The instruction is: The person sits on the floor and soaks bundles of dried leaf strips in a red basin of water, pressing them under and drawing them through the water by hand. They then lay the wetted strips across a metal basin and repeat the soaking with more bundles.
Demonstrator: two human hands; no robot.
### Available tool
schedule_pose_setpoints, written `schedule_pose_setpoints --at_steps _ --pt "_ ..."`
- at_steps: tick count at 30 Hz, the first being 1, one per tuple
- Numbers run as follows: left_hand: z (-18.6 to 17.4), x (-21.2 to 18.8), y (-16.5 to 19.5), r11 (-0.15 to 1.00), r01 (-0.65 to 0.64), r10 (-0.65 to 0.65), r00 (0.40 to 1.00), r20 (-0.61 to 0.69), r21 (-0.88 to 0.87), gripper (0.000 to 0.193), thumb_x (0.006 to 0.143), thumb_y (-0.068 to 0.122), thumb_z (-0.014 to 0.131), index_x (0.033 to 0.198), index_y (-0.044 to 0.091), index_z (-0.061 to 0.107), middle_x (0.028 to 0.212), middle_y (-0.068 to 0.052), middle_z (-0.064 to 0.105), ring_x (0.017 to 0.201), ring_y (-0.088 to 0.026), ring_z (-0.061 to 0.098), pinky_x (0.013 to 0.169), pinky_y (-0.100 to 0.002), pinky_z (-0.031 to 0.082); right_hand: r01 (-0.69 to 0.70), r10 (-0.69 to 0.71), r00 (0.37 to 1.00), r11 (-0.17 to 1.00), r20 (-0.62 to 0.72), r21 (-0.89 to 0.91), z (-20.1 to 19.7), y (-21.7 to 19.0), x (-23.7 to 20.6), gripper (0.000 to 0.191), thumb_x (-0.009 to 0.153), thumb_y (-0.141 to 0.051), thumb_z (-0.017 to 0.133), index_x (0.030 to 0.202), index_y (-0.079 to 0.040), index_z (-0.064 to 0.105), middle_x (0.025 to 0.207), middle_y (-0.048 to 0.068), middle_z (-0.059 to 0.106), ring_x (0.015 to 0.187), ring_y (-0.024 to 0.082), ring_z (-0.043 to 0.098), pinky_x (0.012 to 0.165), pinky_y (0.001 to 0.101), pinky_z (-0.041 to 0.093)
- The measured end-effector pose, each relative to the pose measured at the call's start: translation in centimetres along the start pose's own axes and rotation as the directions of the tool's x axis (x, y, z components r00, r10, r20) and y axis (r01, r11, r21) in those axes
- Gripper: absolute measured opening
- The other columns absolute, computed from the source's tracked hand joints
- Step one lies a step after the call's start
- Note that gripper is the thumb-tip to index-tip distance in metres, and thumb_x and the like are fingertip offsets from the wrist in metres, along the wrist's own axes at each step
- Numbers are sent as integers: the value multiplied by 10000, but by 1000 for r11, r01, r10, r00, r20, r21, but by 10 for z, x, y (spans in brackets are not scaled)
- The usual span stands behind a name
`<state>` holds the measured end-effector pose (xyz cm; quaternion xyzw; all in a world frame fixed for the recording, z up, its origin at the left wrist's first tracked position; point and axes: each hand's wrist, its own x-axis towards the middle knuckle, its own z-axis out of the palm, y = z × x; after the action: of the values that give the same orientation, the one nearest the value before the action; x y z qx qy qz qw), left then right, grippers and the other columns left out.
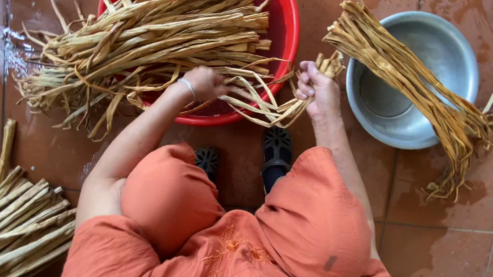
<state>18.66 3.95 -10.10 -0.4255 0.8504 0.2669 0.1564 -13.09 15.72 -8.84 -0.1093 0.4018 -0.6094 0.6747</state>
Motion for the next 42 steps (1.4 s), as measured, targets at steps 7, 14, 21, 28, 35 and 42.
schedule_pose_setpoints --at_steps 7,14,21,28,35,42 --pt "-2 42 13 902 -329 183 879 -440 -281 556 1020 483 482 1416 107 589 1441 -150 577 1369 -328 477 1138 -472 385 39 -63 979 991 195 125 34 -56 -21 214 1132 -247 566 1158 -50 645 799 1 493 560 70 345 541 244 313" --pt "-1 45 56 385 -213 380 923 -56 -898 713 1032 568 122 1396 191 605 1307 -105 717 1143 -278 700 898 -416 605 44 -84 856 995 511 90 88 -53 -36 220 1133 -284 563 1159 -86 656 753 9 487 516 58 316 519 228 302" --pt "27 16 5 968 -44 115 952 284 -245 553 1029 551 413 1164 155 775 1049 -182 763 963 -360 722 903 -459 548 -5 -24 973 992 231 125 74 0 -13 247 1120 -277 559 1104 -49 651 797 17 544 590 100 449 572 281 405" --pt "-1 3 0 978 172 -174 985 -10 -121 432 972 470 550 1124 100 712 1113 -219 704 1074 -401 660 940 -503 520 -45 45 999 998 9 -35 46 68 -3 194 1046 -206 612 1089 -22 656 829 46 617 630 135 551 599 315 503" --pt "6 13 40 897 -434 326 785 -527 -91 249 954 176 627 1173 63 660 1202 -176 657 1172 -379 608 977 -484 517 -69 78 993 992 -86 103 47 91 -15 181 1012 -116 625 1100 38 662 836 65 600 680 120 560 547 246 471" --pt "29 -4 1 920 47 -71 996 49 388 286 924 221 603 1066 102 820 1184 -207 761 1149 -364 731 973 -468 586 31 -34 998 998 -59 -54 71 113 -38 216 1001 -221 666 1069 -19 701 797 64 639 561 121 572 486 262 489"
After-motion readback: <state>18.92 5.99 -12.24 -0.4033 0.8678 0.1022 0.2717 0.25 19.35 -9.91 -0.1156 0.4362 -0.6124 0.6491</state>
